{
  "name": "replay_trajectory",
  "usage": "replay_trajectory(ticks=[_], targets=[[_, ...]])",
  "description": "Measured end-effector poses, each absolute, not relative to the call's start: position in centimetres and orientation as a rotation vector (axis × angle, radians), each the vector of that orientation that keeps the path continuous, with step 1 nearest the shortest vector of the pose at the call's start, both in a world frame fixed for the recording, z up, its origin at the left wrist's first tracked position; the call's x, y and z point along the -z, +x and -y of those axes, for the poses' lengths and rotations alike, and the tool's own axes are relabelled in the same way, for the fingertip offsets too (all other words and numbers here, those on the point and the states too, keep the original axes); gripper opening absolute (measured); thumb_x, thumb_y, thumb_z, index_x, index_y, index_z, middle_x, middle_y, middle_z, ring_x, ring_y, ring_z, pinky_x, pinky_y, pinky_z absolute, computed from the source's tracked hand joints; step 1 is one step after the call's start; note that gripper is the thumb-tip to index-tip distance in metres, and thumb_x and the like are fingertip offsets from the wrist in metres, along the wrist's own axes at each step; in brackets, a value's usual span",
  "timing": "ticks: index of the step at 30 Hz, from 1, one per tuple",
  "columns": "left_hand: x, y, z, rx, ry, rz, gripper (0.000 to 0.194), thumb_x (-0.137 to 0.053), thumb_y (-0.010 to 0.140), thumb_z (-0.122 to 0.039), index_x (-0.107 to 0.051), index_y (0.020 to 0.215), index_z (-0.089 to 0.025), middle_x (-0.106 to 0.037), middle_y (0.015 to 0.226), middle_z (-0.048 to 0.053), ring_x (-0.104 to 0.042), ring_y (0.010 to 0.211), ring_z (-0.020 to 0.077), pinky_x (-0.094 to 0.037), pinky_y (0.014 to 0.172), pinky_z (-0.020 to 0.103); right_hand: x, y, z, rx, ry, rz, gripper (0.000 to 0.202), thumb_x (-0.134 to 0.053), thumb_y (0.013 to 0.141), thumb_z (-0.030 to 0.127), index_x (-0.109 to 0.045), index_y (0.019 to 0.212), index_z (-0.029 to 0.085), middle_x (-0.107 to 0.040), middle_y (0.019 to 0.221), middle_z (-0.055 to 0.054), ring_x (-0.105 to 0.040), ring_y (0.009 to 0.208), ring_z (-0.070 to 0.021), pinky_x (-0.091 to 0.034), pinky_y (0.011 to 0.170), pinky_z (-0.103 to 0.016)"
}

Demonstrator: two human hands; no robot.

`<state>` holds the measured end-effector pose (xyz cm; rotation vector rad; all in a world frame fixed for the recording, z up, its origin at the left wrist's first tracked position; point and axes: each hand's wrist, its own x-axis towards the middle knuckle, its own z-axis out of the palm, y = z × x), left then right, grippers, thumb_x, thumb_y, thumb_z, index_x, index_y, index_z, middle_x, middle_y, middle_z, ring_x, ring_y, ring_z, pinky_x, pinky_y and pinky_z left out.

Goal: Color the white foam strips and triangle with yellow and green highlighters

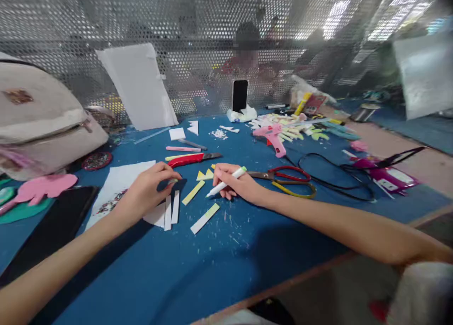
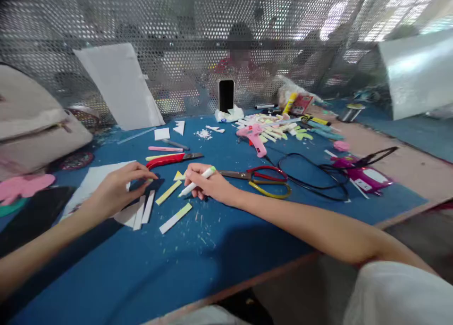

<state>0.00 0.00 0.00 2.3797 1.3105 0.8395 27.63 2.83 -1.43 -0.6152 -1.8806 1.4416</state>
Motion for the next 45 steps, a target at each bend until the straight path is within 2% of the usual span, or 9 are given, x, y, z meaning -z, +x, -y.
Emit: replay_trajectory(ticks=[4,6,9,17,30,36,41,45], targets=[[-1.3,1.1,1.3,-0.913,2.264,-1.313,0.024,-0.063,0.097,-0.04,-0.067,0.1,-0.016,-0.068,0.1,0.004,-0.065,0.086,0.0165,-0.055,0.079,0.035,0.8,28.0,-1.9,-1.387,-0.559,1.908,0.023,-0.049,0.101,0.036,-0.055,0.091,0.016,-0.057,0.066,0.003,-0.052,0.05,-0.0072,-0.043,0.046,-0.017],[-1.6,1.7,1.9,-0.942,2.177,-1.304,0.024,-0.065,0.094,-0.042,-0.068,0.096,-0.018,-0.07,0.096,0.004,-0.066,0.083,0.0159,-0.056,0.078,0.032,0.4,28.0,-1.3,-1.357,-0.516,1.956,0.018,-0.056,0.098,0.033,-0.059,0.097,0.016,-0.061,0.082,-0.001,-0.058,0.063,-0.0086,-0.05,0.059,-0.02],[-2.0,2.4,2.5,-0.972,2.066,-1.288,0.023,-0.068,0.09,-0.044,-0.07,0.092,-0.021,-0.073,0.092,0.004,-0.068,0.08,0.0163,-0.058,0.076,0.029,-0.1,28.1,-0.4,-1.244,-0.45,2.051,0.016,-0.056,0.097,0.03,-0.061,0.104,0.017,-0.062,0.094,-0.004,-0.059,0.074,-0.0109,-0.05,0.067,-0.024],[-2.3,3.1,3.0,-1.079,1.92,-1.248,0.021,-0.073,0.085,-0.04,-0.07,0.09,-0.02,-0.073,0.091,0.006,-0.07,0.084,0.0183,-0.06,0.08,0.032,0.2,28.2,-0.6,-1.029,-0.44,2.107,0.015,-0.053,0.098,0.029,-0.06,0.104,0.017,-0.063,0.098,-0.006,-0.059,0.083,-0.0143,-0.05,0.073,-0.028],[-1.9,3.0,3.5,-1.1,1.932,-1.214,0.011,-0.074,0.086,-0.032,-0.071,0.087,-0.022,-0.074,0.089,0.002,-0.07,0.084,0.0162,-0.057,0.082,0.028,0.2,28.3,-0.4,-0.998,-0.446,2.057,0.015,-0.054,0.098,0.031,-0.06,0.102,0.017,-0.063,0.096,-0.004,-0.06,0.078,-0.0118,-0.047,0.065,-0.024],[-1.5,3.5,4.2,-1.042,2.067,-1.182,0.013,-0.074,0.087,-0.031,-0.066,0.082,-0.022,-0.069,0.078,-0.002,-0.065,0.072,0.0128,-0.053,0.068,0.021,0.1,28.1,0.0,-1.078,-0.405,2.037,0.011,-0.058,0.096,0.027,-0.063,0.1,0.017,-0.062,0.093,-0.003,-0.059,0.074,-0.0106,-0.047,0.064,-0.023],[-1.9,3.6,5.0,-0.942,2.297,-1.095,0.006,-0.061,0.099,-0.028,-0.064,0.101,-0.024,-0.067,0.091,-0.001,-0.063,0.079,0.0126,-0.05,0.073,0.022,0.2,27.9,0.4,-1.189,-0.365,1.99,0.017,-0.054,0.099,0.031,-0.061,0.099,0.016,-0.061,0.088,-0.003,-0.06,0.066,-0.0089,-0.049,0.061,-0.022],[-1.8,3.9,5.6,-0.814,2.56,-0.975,0.025,-0.041,0.107,-0.032,-0.058,0.094,-0.02,-0.059,0.082,0.0,-0.054,0.069,0.013,-0.044,0.062,0.023,-0.1,28.1,1.5,-1.292,-0.295,2.046,0.018,-0.046,0.102,0.028,-0.06,0.104,0.017,-0.059,0.072,0.002,-0.058,0.056,-0.0076,-0.047,0.055,-0.019]])
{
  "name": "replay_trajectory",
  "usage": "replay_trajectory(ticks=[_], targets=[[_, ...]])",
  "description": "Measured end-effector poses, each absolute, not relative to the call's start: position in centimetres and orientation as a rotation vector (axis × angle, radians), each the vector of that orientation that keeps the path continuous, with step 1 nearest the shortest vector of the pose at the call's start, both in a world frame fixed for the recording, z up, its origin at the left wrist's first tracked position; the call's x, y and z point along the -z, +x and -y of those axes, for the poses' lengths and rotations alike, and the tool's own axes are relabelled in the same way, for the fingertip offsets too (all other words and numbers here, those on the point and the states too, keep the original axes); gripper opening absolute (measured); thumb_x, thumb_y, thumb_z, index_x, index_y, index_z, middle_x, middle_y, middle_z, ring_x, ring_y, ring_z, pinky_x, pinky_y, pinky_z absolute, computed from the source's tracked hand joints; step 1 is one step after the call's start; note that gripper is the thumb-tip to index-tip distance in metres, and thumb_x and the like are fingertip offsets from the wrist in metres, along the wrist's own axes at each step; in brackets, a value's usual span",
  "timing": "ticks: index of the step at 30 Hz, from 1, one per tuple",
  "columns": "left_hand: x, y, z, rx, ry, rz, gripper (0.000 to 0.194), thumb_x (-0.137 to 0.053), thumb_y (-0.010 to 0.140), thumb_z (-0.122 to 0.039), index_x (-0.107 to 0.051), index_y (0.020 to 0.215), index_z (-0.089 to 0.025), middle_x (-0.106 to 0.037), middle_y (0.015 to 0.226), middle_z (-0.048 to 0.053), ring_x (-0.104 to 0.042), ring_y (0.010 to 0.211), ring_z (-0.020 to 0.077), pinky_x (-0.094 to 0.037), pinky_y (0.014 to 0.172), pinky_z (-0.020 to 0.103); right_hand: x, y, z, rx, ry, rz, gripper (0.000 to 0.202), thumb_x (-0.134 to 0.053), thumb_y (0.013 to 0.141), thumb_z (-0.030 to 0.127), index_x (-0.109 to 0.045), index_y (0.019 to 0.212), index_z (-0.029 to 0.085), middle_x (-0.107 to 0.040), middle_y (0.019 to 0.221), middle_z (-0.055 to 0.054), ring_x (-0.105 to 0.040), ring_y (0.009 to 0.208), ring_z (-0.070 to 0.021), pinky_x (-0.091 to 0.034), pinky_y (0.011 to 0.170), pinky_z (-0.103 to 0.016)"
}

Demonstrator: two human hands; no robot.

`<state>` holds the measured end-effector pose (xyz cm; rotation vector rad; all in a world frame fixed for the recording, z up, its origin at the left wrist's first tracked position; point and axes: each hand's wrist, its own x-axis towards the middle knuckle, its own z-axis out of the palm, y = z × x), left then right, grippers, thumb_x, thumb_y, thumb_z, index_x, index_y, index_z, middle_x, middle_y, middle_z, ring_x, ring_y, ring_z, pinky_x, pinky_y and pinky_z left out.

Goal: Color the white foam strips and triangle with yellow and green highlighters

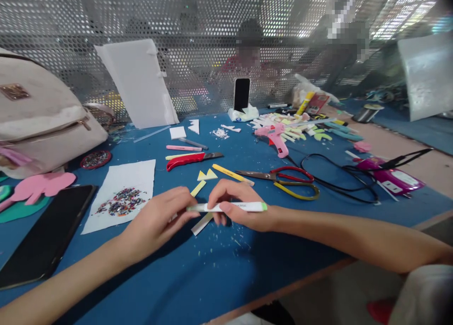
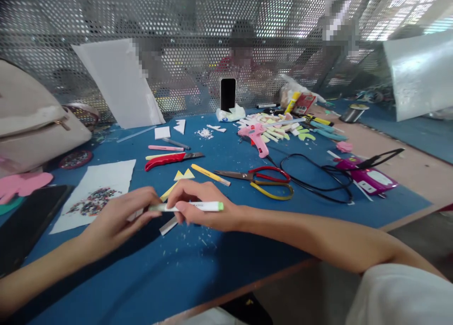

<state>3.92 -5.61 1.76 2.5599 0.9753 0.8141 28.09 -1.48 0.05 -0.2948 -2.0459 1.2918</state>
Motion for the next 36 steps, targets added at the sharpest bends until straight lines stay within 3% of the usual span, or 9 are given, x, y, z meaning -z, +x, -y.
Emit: replay_trajectory(ticks=[5,8,11,14,22,27,30,34,36], targets=[[-1.6,5.3,7.2,-0.803,2.911,-0.765,0.046,-0.023,0.11,-0.036,-0.049,0.076,-0.02,-0.051,0.07,0.002,-0.041,0.062,0.0177,-0.033,0.055,0.032,1.0,28.5,3.6,-0.95,0.094,2.403,0.018,-0.049,0.09,0.018,-0.064,0.098,0.021,-0.059,0.06,0.005,-0.053,0.051,-0.0085,-0.042,0.054,-0.021],[-1.9,6.3,8.9,-0.77,3.058,-0.572,0.046,-0.025,0.107,-0.02,-0.048,0.067,-0.02,-0.047,0.061,0.001,-0.037,0.056,0.0178,-0.028,0.051,0.035,2.8,28.2,4.8,-0.921,0.155,2.493,0.013,-0.06,0.085,0.036,-0.065,0.079,0.026,-0.058,0.055,0.004,-0.055,0.05,-0.0122,-0.042,0.047,-0.023],[-2.2,7.1,10.5,-0.813,3.121,-0.536,0.047,-0.028,0.104,-0.016,-0.046,0.061,-0.021,-0.043,0.055,0.001,-0.035,0.052,0.0176,-0.023,0.048,0.037,4.3,28.2,5.9,-0.946,0.077,2.486,0.022,-0.071,0.078,0.035,-0.061,0.062,0.026,-0.06,0.054,0.002,-0.058,0.049,-0.0139,-0.045,0.044,-0.024],[-2.3,7.4,11.5,-0.843,3.148,-0.565,0.045,-0.028,0.102,-0.014,-0.046,0.061,-0.021,-0.043,0.056,0.001,-0.036,0.052,0.0179,-0.025,0.048,0.037,4.9,28.8,7.4,-0.945,-0.09,2.445,0.025,-0.07,0.078,0.038,-0.062,0.057,0.028,-0.063,0.055,0.001,-0.061,0.048,-0.0187,-0.045,0.037,-0.029],[-2.7,8.3,12.8,-0.73,3.163,-0.648,0.046,-0.02,0.102,-0.005,-0.053,0.073,-0.02,-0.051,0.063,-0.001,-0.042,0.051,0.0165,-0.033,0.048,0.036,4.2,29.9,9.3,-0.897,-0.3,2.381,0.014,-0.066,0.076,0.037,-0.067,0.062,0.037,-0.066,0.055,0.004,-0.06,0.044,-0.0236,-0.037,0.026,-0.034],[-2.5,7.2,10.5,-0.794,3.136,-0.659,0.049,-0.022,0.108,-0.022,-0.046,0.066,-0.021,-0.047,0.059,0.0,-0.041,0.052,0.0166,-0.031,0.048,0.034,2.2,28.1,6.1,-0.86,-0.053,2.462,0.004,-0.066,0.078,0.037,-0.068,0.077,0.034,-0.058,0.051,0.005,-0.059,0.047,-0.0166,-0.041,0.038,-0.026],[-2.7,5.6,7.6,-0.734,3.165,-0.821,0.042,-0.024,0.108,-0.02,-0.055,0.079,-0.02,-0.062,0.076,0.003,-0.052,0.066,0.0174,-0.039,0.058,0.032,1.0,27.5,3.4,-0.769,-0.104,2.459,0.015,-0.053,0.087,0.021,-0.061,0.099,0.026,-0.067,0.072,0.005,-0.055,0.05,-0.0097,-0.043,0.051,-0.022],[-2.5,3.0,3.8,-0.707,3.139,-1.188,0.032,-0.034,0.107,-0.026,-0.062,0.096,-0.018,-0.067,0.085,0.006,-0.059,0.074,0.019,-0.045,0.069,0.033,-0.2,28.1,-0.5,-0.737,-0.472,2.321,0.04,-0.061,0.091,0.032,-0.044,0.125,0.02,-0.066,0.082,0.001,-0.058,0.059,-0.0117,-0.044,0.057,-0.024],[-1.9,1.8,2.4,-0.693,3.11,-1.334,0.03,-0.033,0.107,-0.024,-0.062,0.106,-0.016,-0.069,0.091,0.007,-0.062,0.081,0.0199,-0.048,0.074,0.035,-0.5,28.7,-2.2,-0.627,-0.603,2.283,0.038,-0.06,0.093,0.031,-0.043,0.125,0.02,-0.065,0.087,0.0,-0.059,0.064,-0.0122,-0.046,0.062,-0.025]])
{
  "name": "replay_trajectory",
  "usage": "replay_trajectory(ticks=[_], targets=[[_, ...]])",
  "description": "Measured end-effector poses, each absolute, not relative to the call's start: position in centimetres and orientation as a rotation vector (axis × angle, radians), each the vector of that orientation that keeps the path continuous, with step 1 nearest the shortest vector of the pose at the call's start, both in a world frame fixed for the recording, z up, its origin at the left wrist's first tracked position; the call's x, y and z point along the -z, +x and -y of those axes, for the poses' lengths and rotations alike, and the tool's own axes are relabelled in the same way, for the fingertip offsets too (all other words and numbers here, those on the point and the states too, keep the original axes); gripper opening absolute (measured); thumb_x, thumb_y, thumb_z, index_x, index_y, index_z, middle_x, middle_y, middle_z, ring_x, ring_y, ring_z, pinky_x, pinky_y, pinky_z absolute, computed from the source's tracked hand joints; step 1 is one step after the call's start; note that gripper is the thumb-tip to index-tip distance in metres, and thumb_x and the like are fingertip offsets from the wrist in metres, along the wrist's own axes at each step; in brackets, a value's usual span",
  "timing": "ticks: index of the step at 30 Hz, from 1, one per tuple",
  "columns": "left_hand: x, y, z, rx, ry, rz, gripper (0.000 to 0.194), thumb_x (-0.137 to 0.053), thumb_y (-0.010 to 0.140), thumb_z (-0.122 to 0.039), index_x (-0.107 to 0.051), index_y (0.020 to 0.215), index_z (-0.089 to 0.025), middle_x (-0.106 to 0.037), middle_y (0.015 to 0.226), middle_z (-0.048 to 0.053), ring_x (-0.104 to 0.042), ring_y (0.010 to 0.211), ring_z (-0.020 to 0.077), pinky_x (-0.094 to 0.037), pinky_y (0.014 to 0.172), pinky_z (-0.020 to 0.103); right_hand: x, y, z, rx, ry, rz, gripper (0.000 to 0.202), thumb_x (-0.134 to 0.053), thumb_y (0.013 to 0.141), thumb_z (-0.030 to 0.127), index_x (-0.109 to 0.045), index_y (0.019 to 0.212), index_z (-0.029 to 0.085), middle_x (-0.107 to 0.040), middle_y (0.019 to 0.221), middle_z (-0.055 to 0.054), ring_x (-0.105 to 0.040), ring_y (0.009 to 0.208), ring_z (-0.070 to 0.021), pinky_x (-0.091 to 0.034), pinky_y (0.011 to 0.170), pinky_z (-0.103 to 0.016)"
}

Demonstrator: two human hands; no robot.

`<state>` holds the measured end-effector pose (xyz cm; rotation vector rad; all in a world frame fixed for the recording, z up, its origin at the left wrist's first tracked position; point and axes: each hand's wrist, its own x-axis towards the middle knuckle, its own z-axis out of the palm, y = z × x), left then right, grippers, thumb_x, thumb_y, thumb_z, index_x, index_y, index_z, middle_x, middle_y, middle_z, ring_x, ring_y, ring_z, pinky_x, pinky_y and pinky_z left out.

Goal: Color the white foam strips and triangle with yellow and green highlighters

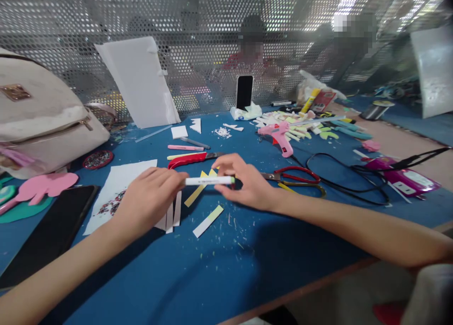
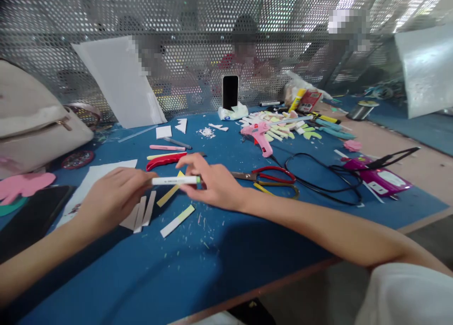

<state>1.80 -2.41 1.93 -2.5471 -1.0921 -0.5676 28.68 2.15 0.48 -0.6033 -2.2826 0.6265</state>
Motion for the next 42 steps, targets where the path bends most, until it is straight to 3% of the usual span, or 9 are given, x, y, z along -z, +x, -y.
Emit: replay_trajectory(ticks=[6,12,18,22,25,28,30,36,42], targets=[[-0.1,-0.5,0.8,0.447,-2.502,1.196,0.024,-0.058,0.101,-0.034,-0.062,0.116,-0.016,-0.067,0.099,0.004,-0.067,0.088,0.018,-0.055,0.087,0.041,-0.6,29.7,-4.9,-0.263,-0.904,2.428,0.017,-0.048,0.097,0.028,-0.049,0.112,0.019,-0.064,0.088,-0.002,-0.058,0.075,-0.0142,-0.041,0.066,-0.026],[0.1,-0.6,1.0,0.396,-2.5,1.204,0.024,-0.058,0.101,-0.034,-0.063,0.116,-0.016,-0.068,0.104,0.005,-0.067,0.095,0.0202,-0.052,0.095,0.046,-0.9,29.8,-5.1,-0.133,-1.117,2.53,0.015,-0.053,0.093,0.032,-0.053,0.098,0.018,-0.063,0.093,-0.008,-0.054,0.079,-0.02,-0.027,0.057,-0.028],[0.2,-0.6,0.8,0.349,-2.458,1.188,0.026,-0.059,0.1,-0.034,-0.062,0.118,-0.016,-0.067,0.105,0.006,-0.067,0.094,0.0201,-0.054,0.091,0.045,-0.7,29.9,-5.2,-0.126,-1.208,2.576,0.013,-0.057,0.086,0.026,-0.05,0.079,0.018,-0.059,0.08,-0.007,-0.051,0.075,-0.0202,-0.021,0.055,-0.029],[0.2,-0.5,0.7,0.297,-2.442,1.177,0.026,-0.059,0.1,-0.034,-0.061,0.119,-0.015,-0.066,0.103,0.005,-0.067,0.091,0.0193,-0.055,0.088,0.043,-0.9,29.9,-5.2,-0.241,-1.198,2.512,0.015,-0.056,0.088,0.025,-0.046,0.079,0.019,-0.056,0.073,-0.003,-0.049,0.067,-0.0164,-0.024,0.055,-0.028],[0.2,-0.5,0.7,0.276,-2.44,1.174,0.026,-0.059,0.1,-0.032,-0.061,0.12,-0.016,-0.066,0.103,0.005,-0.067,0.092,0.0194,-0.055,0.088,0.043,-1.2,29.9,-4.9,-0.404,-1.135,2.462,0.013,-0.045,0.099,0.03,-0.042,0.091,0.02,-0.055,0.069,0.002,-0.048,0.056,-0.0121,-0.032,0.054,-0.026],[0.2,-0.5,0.8,0.291,-2.448,1.171,0.024,-0.056,0.101,-0.029,-0.06,0.12,-0.016,-0.067,0.101,0.005,-0.067,0.091,0.0195,-0.054,0.089,0.042,-1.3,29.6,-4.6,-0.732,-0.91,2.279,0.014,-0.032,0.106,0.031,-0.036,0.097,0.021,-0.057,0.074,0.002,-0.053,0.062,-0.0111,-0.042,0.062,-0.026],[0.2,-0.4,0.9,0.327,-2.455,1.165,0.022,-0.05,0.103,-0.024,-0.061,0.12,-0.015,-0.069,0.102,0.007,-0.067,0.092,0.0212,-0.054,0.089,0.043,-1.1,29.4,-4.5,-0.965,-0.736,2.077,0.015,-0.034,0.107,0.032,-0.039,0.099,0.021,-0.055,0.077,0.001,-0.054,0.069,-0.0114,-0.045,0.068,-0.026],[0.0,0.0,1.5,0.434,-2.484,1.121,0.03,-0.042,0.101,-0.019,-0.064,0.121,-0.014,-0.069,0.122,0.013,-0.066,0.104,0.0282,-0.05,0.092,0.046,0.1,29.0,-4.3,-1.263,-0.615,1.887,0.019,-0.04,0.107,0.038,-0.047,0.108,0.02,-0.046,0.073,0.004,-0.044,0.06,-0.0094,-0.04,0.057,-0.023],[-0.2,0.3,2.0,0.527,-2.479,1.001,0.027,-0.045,0.1,-0.015,-0.064,0.118,-0.014,-0.07,0.119,0.011,-0.066,0.103,0.0268,-0.049,0.092,0.044,-0.3,28.9,-3.4,-1.156,-0.727,2.013,0.027,-0.042,0.106,0.041,-0.054,0.099,0.018,-0.042,0.077,0.002,-0.039,0.065,-0.0111,-0.034,0.061,-0.025]])
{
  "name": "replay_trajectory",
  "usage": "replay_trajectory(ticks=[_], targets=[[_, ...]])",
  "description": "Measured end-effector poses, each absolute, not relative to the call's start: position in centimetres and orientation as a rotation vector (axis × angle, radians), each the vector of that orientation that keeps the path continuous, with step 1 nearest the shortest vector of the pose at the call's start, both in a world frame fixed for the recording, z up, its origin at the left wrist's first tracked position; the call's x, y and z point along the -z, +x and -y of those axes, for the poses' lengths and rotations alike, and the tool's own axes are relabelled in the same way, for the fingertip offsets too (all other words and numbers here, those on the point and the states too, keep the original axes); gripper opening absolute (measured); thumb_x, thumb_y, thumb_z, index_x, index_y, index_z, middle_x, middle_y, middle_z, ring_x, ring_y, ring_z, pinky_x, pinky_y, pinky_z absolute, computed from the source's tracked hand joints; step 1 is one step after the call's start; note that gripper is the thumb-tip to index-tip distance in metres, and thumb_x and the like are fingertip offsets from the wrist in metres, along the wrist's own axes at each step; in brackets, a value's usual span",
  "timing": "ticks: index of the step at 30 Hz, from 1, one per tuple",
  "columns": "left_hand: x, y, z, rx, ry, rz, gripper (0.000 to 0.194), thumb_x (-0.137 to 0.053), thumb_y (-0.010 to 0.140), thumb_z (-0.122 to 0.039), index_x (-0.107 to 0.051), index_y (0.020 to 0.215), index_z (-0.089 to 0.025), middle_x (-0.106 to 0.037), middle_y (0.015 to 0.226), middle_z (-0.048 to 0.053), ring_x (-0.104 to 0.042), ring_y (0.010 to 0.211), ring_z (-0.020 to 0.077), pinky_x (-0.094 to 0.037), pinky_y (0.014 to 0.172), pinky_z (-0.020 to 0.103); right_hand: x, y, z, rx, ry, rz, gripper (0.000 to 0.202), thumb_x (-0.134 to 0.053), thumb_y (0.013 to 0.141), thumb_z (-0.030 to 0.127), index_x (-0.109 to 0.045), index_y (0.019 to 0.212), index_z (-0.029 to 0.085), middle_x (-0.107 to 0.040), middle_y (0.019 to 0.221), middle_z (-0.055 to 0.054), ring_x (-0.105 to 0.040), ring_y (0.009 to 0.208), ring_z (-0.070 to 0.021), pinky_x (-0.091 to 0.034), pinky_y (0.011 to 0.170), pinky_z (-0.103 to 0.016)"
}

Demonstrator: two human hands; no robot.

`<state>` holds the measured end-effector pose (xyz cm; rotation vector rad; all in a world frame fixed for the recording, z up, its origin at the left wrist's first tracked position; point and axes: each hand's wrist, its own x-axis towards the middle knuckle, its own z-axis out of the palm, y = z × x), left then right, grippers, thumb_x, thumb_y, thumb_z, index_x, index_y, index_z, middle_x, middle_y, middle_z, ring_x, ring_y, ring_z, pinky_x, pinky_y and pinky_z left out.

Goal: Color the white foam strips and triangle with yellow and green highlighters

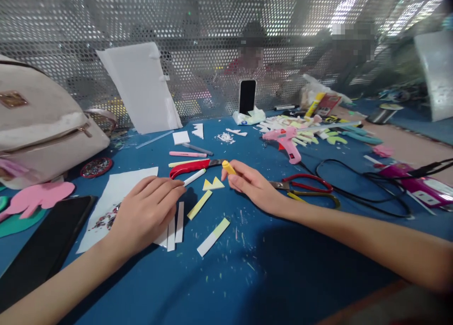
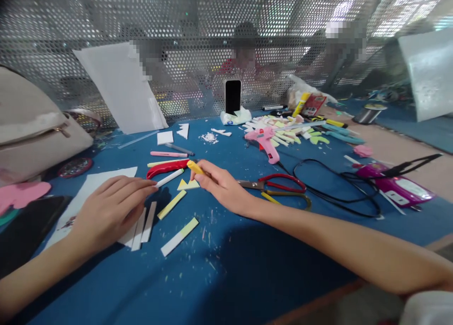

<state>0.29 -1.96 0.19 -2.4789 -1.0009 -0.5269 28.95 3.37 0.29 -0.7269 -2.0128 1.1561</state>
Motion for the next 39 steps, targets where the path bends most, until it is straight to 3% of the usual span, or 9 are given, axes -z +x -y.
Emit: replay_trajectory(ticks=[4,21,32,39], targets=[[-0.5,0.7,2.6,0.591,-2.469,0.895,0.022,-0.049,0.099,-0.012,-0.065,0.115,-0.012,-0.071,0.117,0.011,-0.065,0.104,0.0278,-0.046,0.095,0.045,-0.5,28.9,-3.1,-1.128,-0.77,2.052,0.031,-0.041,0.105,0.041,-0.053,0.088,0.018,-0.046,0.079,0.0,-0.041,0.067,-0.0122,-0.034,0.063,-0.027],[0.4,2.0,4.6,0.741,-2.523,0.758,0.023,-0.047,0.101,-0.011,-0.07,0.108,-0.012,-0.075,0.107,0.007,-0.065,0.101,0.0243,-0.041,0.101,0.045,0.5,28.6,-3.7,-1.053,-0.843,2.191,0.031,-0.041,0.105,0.042,-0.043,0.084,0.02,-0.039,0.072,0.004,-0.036,0.061,-0.011,-0.031,0.059,-0.025],[1.1,1.7,4.9,0.805,-2.514,0.741,0.024,-0.047,0.101,-0.012,-0.07,0.106,-0.015,-0.075,0.105,0.005,-0.065,0.101,0.0231,-0.041,0.104,0.045,0.1,29.2,-3.6,-0.918,-0.831,2.284,0.028,-0.036,0.107,0.04,-0.047,0.091,0.019,-0.048,0.079,0.001,-0.046,0.069,-0.0139,-0.034,0.067,-0.028],[1.4,1.8,5.3,0.828,-2.534,0.706,0.025,-0.046,0.099,-0.009,-0.071,0.103,-0.014,-0.074,0.103,0.006,-0.065,0.1,0.0234,-0.042,0.102,0.047,0.3,29.2,-3.5,-0.87,-0.858,2.306,0.022,-0.036,0.107,0.037,-0.044,0.095,0.02,-0.048,0.075,0.002,-0.045,0.065,-0.0143,-0.033,0.063,-0.027]])
